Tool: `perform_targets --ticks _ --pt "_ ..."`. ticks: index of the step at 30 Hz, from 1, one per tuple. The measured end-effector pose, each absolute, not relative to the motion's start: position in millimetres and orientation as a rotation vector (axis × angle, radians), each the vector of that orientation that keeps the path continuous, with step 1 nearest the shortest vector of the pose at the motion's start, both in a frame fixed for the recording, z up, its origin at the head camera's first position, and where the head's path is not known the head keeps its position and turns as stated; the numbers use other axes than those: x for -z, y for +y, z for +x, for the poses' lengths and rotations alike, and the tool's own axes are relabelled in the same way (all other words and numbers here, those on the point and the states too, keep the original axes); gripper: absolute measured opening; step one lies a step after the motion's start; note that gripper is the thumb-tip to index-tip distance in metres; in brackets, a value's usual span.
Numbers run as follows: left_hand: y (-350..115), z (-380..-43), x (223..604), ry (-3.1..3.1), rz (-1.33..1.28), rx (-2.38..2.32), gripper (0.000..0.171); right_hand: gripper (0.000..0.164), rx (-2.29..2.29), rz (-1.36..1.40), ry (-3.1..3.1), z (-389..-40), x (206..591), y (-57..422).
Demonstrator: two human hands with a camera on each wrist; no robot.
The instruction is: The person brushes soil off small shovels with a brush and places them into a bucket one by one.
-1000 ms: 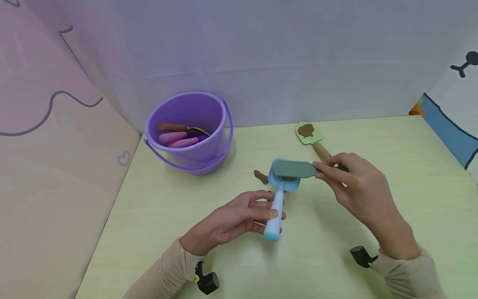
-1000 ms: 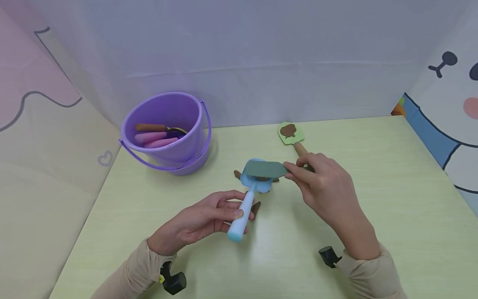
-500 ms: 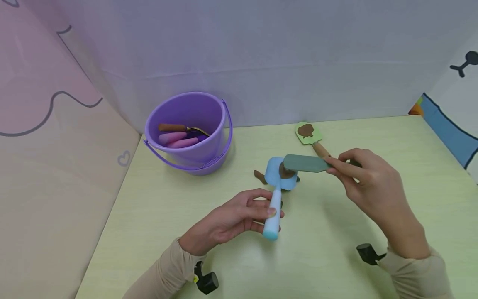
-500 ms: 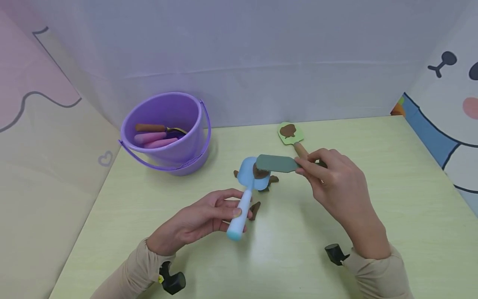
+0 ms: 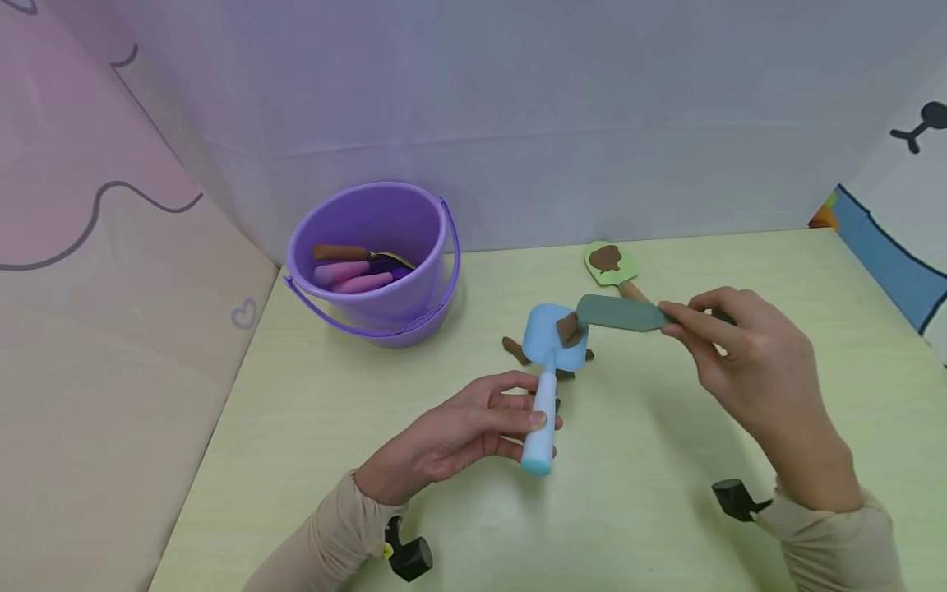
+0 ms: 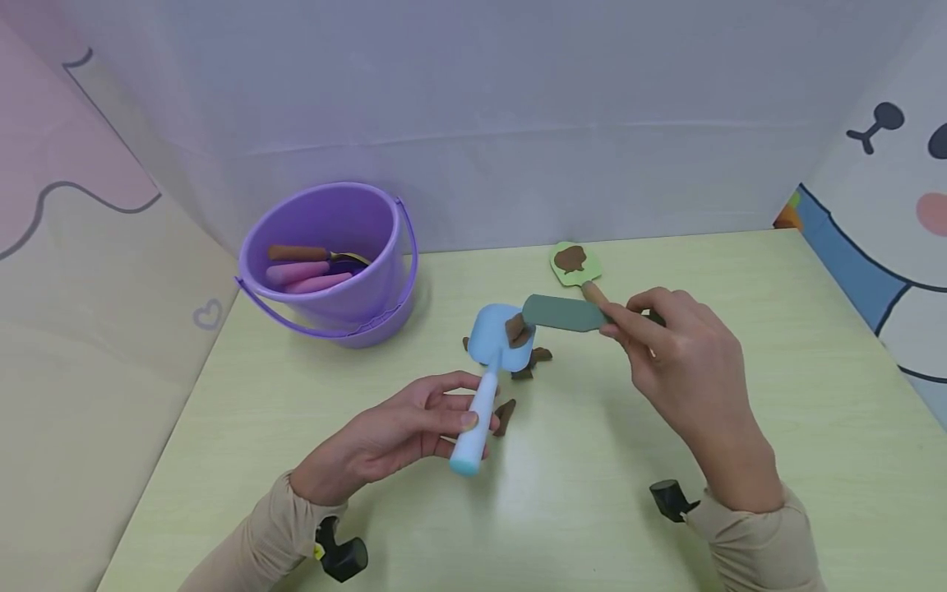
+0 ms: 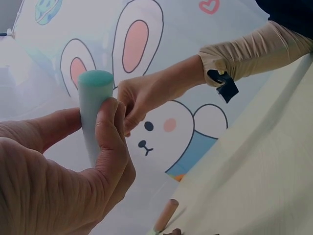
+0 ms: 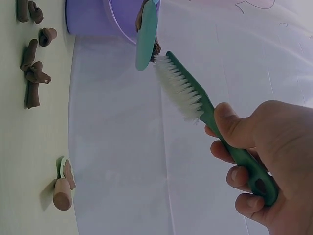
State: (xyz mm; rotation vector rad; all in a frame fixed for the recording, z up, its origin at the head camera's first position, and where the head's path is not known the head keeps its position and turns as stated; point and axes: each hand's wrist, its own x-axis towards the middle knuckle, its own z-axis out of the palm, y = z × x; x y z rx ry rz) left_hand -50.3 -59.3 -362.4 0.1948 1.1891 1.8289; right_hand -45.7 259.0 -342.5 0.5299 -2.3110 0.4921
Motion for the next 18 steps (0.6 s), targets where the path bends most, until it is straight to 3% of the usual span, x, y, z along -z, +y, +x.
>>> perform_targets --ticks 3,10,18 --pt "-59 -50 363 1.188 0.205 -1.823 0.051 0.042 -0.507 0.505 -2.305 -45 341 257" --pt "-60 -51 363 1.194 0.205 -1.809 0.054 0.052 -0.596 0.466 -2.241 -44 339 251" --pt "-60 -51 364 1.180 0.209 -1.812 0.052 0.051 -0.603 0.726 -2.255 -46 345 236"
